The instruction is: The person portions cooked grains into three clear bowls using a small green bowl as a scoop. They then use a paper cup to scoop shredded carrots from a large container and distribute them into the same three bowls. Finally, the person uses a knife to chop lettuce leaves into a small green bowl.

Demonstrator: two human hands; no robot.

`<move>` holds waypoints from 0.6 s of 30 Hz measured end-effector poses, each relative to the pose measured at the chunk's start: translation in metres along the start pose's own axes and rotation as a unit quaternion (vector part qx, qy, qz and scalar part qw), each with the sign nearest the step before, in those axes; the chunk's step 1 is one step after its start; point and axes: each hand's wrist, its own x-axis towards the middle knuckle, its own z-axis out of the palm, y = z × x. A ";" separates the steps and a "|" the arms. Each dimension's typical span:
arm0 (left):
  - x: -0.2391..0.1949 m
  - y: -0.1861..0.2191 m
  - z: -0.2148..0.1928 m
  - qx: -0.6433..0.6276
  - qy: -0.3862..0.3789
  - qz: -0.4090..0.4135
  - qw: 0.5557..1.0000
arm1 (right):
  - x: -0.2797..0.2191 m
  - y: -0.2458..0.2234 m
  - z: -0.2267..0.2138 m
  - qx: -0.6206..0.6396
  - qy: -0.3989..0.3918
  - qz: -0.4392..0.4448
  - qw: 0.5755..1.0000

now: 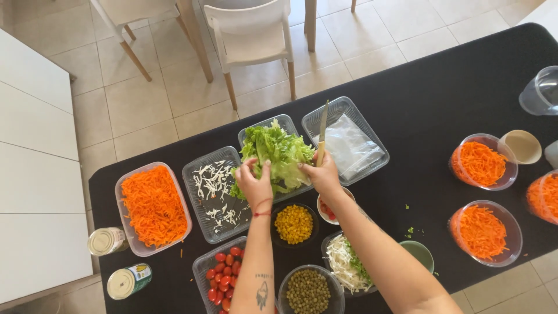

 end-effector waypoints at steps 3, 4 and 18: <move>-0.018 0.032 -0.017 -0.046 -0.116 -0.075 0.989 | -0.010 -0.012 0.001 0.101 -0.034 -0.007 0.994; -0.022 0.035 -0.018 -0.078 -0.167 -0.111 0.977 | -0.015 -0.016 0.003 0.102 -0.054 -0.004 0.993; -0.037 0.076 -0.011 -0.168 -0.177 -0.223 0.944 | -0.060 -0.035 0.021 -0.149 0.011 -0.204 0.968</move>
